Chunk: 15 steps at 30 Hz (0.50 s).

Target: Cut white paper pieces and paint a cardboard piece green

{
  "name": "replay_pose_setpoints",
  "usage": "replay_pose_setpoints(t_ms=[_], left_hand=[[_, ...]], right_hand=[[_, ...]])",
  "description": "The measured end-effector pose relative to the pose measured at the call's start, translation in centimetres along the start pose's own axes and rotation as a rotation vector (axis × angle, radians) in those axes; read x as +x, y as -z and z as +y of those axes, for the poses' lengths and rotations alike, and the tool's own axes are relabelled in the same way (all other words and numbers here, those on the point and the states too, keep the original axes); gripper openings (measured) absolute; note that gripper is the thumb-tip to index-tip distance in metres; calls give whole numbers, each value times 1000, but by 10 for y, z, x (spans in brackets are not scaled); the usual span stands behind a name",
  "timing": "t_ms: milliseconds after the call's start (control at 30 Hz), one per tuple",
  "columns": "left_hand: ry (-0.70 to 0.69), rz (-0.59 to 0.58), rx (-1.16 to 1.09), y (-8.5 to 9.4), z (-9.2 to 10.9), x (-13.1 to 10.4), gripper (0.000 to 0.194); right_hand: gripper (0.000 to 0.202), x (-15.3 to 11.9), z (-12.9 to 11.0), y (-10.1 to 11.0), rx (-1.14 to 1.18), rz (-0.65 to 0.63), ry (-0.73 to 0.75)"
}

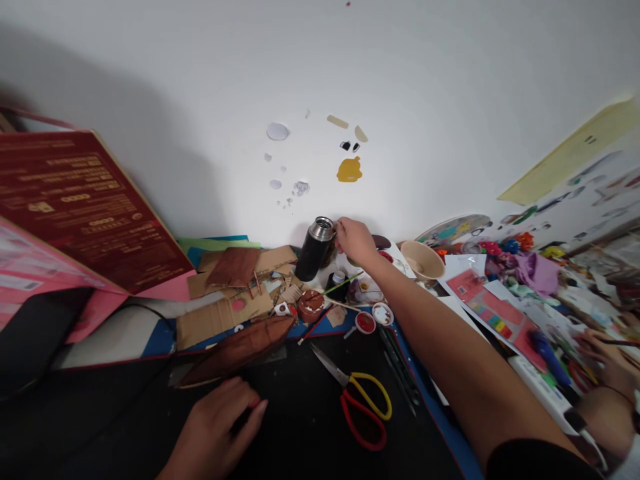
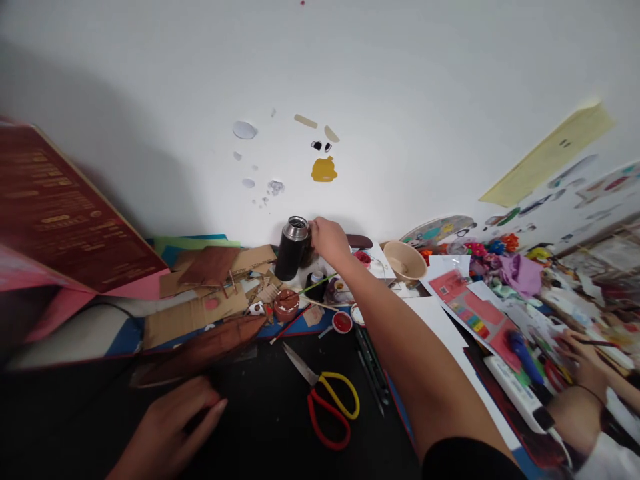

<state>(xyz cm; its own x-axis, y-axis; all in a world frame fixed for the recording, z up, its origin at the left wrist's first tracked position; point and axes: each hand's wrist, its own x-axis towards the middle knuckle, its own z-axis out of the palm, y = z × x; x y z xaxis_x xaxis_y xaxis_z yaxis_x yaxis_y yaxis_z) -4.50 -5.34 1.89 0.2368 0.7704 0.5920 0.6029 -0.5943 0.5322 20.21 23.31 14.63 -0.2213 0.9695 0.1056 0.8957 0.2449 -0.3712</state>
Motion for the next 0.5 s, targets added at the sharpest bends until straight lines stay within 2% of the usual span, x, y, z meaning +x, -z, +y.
replay_pose_setpoints(t_ms=[200,367,500], left_hand=[[5,-1,-4,-1,-1,-2,25],[7,-13,0,-1,-3,-4,26],[6,-14,2,-2,-3,-4,26]], right_hand=[[36,4,3,-7,71,-79,-25],[39,6,6,-3,64,-13,-10],[39,2,5,-4,56,-35,-9]])
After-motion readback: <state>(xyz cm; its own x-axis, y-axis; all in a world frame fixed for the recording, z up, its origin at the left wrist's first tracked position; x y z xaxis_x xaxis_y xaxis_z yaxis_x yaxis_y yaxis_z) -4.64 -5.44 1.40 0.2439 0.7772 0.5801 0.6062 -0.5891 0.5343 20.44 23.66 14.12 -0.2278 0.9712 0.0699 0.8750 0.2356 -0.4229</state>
